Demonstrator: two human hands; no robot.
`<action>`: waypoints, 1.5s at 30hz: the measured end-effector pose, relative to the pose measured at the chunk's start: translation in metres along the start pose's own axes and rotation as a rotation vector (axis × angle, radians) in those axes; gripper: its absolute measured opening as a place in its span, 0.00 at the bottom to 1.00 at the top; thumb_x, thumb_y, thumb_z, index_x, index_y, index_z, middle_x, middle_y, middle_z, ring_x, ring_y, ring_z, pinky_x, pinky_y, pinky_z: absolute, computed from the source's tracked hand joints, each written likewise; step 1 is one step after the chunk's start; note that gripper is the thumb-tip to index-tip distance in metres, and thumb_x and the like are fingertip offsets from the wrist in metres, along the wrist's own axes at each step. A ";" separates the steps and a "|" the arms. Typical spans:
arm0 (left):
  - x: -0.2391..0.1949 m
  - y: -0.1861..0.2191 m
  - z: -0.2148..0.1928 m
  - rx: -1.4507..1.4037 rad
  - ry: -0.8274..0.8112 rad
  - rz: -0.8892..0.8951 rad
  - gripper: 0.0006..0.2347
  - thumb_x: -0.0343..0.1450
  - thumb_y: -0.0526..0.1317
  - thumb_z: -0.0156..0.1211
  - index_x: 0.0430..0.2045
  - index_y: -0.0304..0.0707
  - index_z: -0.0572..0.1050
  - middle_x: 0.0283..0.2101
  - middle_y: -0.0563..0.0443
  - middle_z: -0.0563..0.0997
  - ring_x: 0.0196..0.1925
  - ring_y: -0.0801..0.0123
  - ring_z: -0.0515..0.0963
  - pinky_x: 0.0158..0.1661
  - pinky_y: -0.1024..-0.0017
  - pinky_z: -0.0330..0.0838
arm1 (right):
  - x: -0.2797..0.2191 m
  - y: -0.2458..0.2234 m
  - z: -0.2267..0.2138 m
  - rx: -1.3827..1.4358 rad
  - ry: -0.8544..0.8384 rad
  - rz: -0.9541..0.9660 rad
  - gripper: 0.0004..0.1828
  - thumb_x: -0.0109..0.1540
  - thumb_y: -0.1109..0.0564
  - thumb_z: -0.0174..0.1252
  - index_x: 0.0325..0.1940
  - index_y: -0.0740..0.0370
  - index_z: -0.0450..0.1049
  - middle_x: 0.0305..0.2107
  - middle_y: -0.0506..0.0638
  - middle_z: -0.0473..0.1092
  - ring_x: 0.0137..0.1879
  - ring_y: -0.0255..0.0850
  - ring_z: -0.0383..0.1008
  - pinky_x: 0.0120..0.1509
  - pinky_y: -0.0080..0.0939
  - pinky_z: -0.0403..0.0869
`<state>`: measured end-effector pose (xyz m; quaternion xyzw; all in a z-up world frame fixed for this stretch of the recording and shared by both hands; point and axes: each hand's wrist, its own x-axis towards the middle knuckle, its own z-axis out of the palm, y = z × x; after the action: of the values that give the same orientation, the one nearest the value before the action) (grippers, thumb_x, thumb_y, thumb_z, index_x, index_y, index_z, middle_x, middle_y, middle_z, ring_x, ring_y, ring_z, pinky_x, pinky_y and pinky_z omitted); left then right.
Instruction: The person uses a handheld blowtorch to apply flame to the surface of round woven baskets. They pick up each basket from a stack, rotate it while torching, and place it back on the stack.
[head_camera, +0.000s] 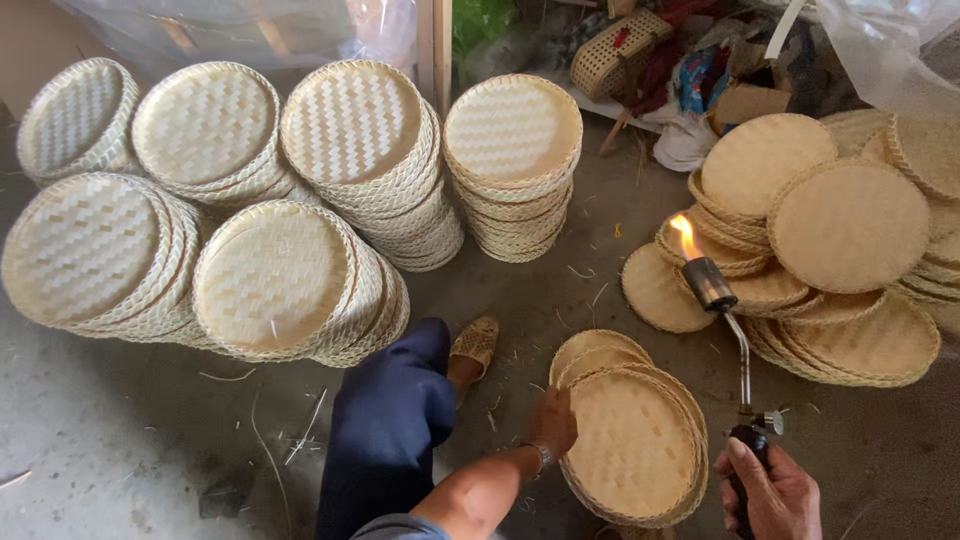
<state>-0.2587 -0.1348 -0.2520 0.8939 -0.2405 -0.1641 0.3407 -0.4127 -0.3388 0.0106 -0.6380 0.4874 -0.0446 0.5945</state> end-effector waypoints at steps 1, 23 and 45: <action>0.000 0.000 0.000 -0.005 -0.012 -0.040 0.18 0.71 0.35 0.58 0.56 0.34 0.67 0.53 0.31 0.71 0.53 0.41 0.74 0.50 0.50 0.71 | 0.001 0.001 -0.001 -0.002 -0.006 -0.017 0.20 0.69 0.49 0.55 0.36 0.72 0.74 0.14 0.56 0.63 0.16 0.42 0.60 0.20 0.46 0.62; -0.027 0.055 -0.052 0.004 -0.202 -0.148 0.17 0.70 0.33 0.57 0.53 0.25 0.68 0.51 0.25 0.74 0.50 0.38 0.76 0.47 0.48 0.71 | -0.017 0.008 -0.005 -0.050 0.037 -0.067 0.22 0.70 0.47 0.57 0.37 0.72 0.73 0.17 0.55 0.64 0.19 0.42 0.62 0.21 0.46 0.63; -0.013 0.058 -0.015 0.233 -0.179 -0.214 0.16 0.71 0.32 0.58 0.52 0.31 0.66 0.56 0.33 0.68 0.56 0.42 0.75 0.50 0.47 0.74 | -0.031 0.009 -0.004 0.028 -0.035 -0.220 0.18 0.69 0.51 0.56 0.37 0.72 0.73 0.17 0.54 0.66 0.19 0.40 0.63 0.21 0.44 0.63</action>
<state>-0.2814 -0.1576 -0.1995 0.9296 -0.1910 -0.2495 0.1929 -0.4364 -0.3188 0.0210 -0.6800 0.4034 -0.1051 0.6032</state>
